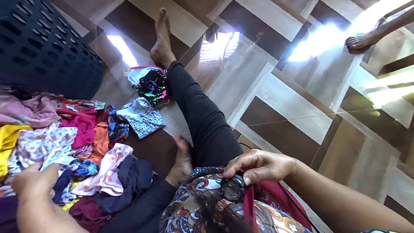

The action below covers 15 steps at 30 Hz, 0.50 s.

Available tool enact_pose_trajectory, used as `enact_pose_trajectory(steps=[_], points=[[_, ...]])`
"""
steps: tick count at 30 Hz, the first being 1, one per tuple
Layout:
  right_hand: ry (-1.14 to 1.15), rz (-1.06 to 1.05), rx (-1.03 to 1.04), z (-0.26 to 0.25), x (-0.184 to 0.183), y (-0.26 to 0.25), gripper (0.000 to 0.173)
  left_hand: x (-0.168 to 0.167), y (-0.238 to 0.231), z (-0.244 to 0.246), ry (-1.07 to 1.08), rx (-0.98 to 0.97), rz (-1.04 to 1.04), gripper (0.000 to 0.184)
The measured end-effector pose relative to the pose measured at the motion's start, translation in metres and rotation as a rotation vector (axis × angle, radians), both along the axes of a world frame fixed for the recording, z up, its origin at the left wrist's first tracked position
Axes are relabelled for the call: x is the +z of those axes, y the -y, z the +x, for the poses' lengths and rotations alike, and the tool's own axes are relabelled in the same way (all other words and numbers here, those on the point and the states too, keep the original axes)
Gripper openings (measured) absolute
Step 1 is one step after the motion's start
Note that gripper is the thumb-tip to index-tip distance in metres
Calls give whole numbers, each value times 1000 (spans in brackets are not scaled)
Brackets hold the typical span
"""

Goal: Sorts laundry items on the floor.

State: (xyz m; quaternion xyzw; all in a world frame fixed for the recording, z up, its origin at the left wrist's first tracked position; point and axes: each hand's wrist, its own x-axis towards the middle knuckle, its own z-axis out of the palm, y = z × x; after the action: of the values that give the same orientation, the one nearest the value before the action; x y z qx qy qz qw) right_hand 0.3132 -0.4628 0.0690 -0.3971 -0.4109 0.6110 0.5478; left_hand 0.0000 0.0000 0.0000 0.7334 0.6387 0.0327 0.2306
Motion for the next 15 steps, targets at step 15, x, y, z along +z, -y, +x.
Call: enact_pose_trajectory(steps=[15], points=[[-30,-54,11,-4,5,-6,31,-4,14,-3,8,37,-50,38]])
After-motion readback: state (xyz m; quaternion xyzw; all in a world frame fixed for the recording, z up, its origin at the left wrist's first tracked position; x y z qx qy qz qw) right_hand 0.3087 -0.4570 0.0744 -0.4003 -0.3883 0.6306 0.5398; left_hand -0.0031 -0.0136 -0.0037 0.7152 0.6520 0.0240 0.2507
